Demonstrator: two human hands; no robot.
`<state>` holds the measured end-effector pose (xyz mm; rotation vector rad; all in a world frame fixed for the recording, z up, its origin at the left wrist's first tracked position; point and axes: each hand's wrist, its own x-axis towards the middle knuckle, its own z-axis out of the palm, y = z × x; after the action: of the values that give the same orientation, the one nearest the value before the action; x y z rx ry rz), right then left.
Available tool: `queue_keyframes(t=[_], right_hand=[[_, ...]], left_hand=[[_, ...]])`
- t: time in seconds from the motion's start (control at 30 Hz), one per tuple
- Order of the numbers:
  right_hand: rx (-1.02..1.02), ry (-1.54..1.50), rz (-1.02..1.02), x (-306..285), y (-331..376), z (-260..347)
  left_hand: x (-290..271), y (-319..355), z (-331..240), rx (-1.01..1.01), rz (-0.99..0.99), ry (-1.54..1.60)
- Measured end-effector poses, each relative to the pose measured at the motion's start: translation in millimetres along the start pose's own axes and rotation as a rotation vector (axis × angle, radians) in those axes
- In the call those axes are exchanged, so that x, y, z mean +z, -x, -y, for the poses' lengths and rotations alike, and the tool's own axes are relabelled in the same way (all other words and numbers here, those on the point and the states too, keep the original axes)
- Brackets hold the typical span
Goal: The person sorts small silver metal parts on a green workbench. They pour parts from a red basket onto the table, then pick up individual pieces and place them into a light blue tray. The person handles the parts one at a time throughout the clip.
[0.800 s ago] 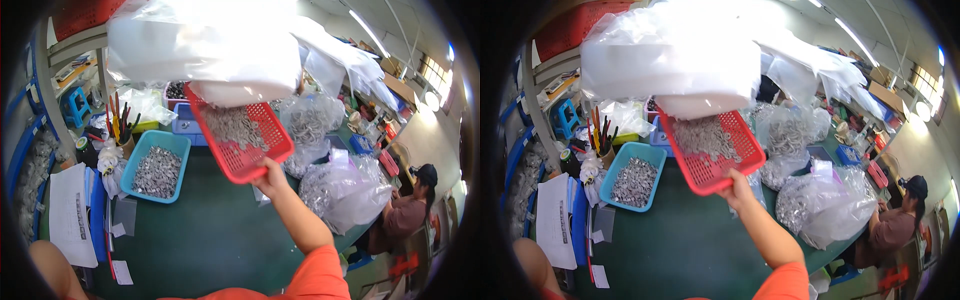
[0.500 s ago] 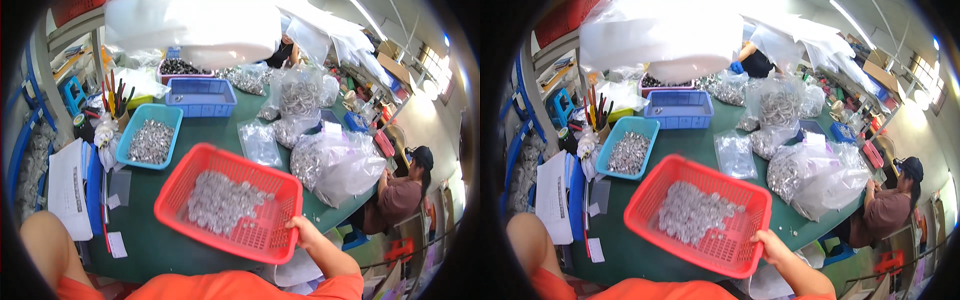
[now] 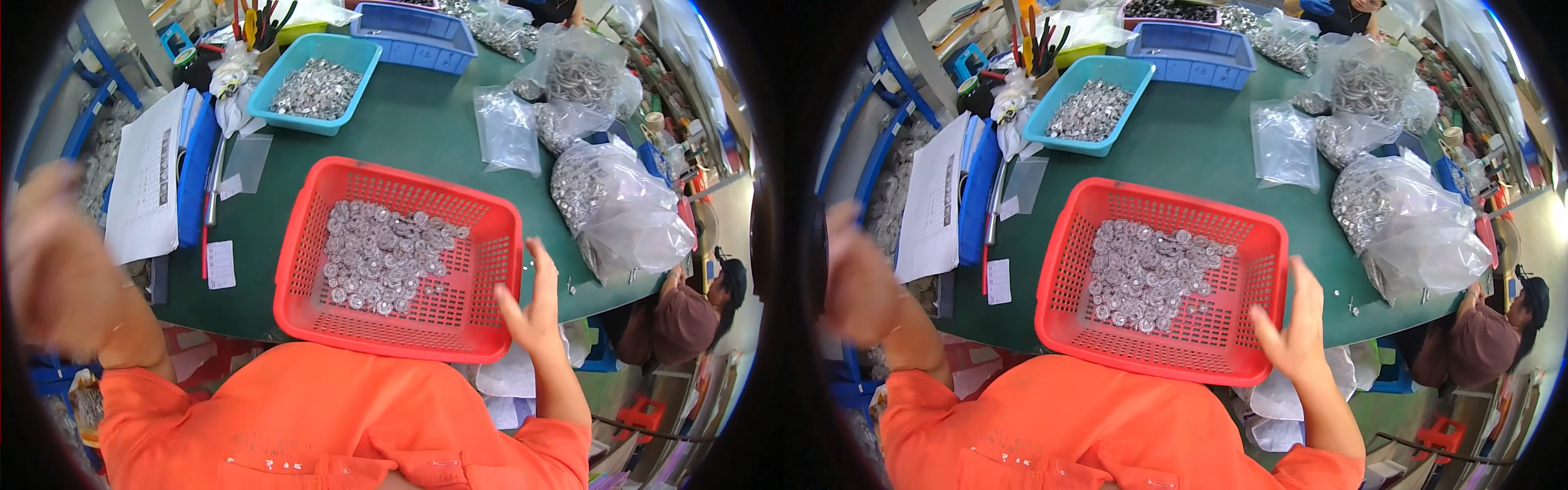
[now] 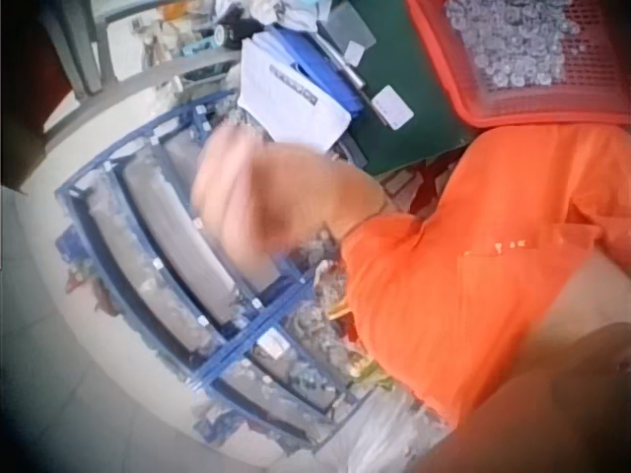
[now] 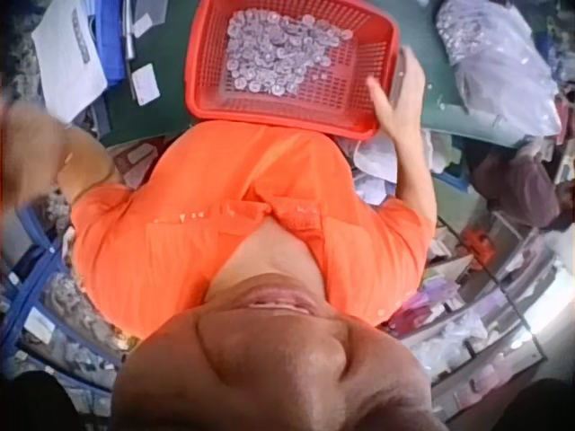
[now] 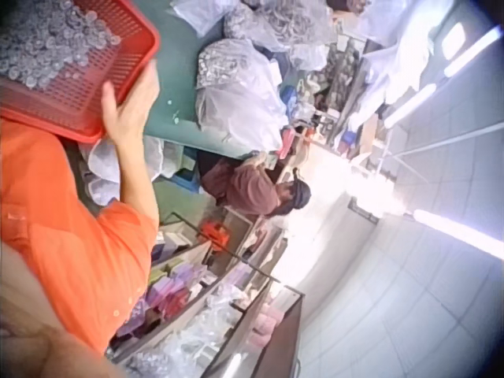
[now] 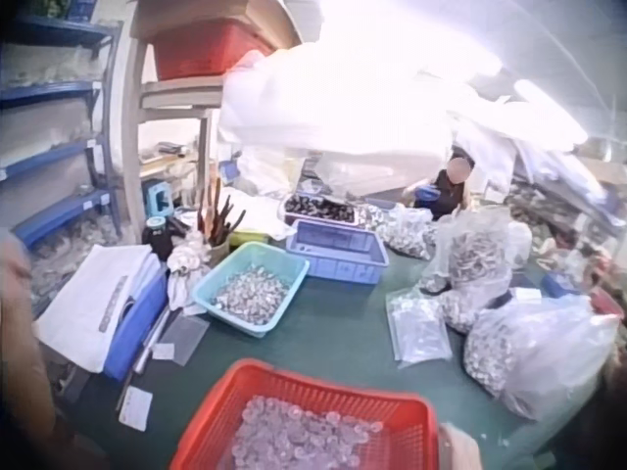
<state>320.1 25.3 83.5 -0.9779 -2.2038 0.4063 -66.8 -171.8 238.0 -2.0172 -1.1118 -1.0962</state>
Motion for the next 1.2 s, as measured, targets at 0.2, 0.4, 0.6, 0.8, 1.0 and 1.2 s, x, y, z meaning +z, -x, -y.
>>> queue_keyframes(t=[0.2, 0.4, 0.6, 0.8, 1.0, 1.2], right_hand=[[-0.324, 0.135, 0.790, -37.3, 14.8, 32.2], [-0.420, 0.179, 0.618, -42.9, 2.0, 17.7], [-0.421, 0.037, 0.314, -60.3, -47.5, 7.1], [-0.263, -0.097, 0.323, -63.6, -89.3, 1.1], [0.009, -0.356, 0.407, -58.5, -117.2, -11.4], [0.193, -0.559, 0.427, -50.7, -141.1, -19.4]], left_hand=[[95.8, 94.1, 6.7, -0.336, 0.856, 0.267], [128.3, 117.5, 27.5, -0.113, 0.565, 0.266], [140.6, 101.2, 47.2, -0.270, 0.426, 0.477], [150.7, 108.9, 38.7, -0.477, 0.266, 0.619], [158.6, 110.2, 31.5, -0.619, 0.222, 0.598], [161.5, 102.6, 32.0, -0.812, 0.188, 0.663]])
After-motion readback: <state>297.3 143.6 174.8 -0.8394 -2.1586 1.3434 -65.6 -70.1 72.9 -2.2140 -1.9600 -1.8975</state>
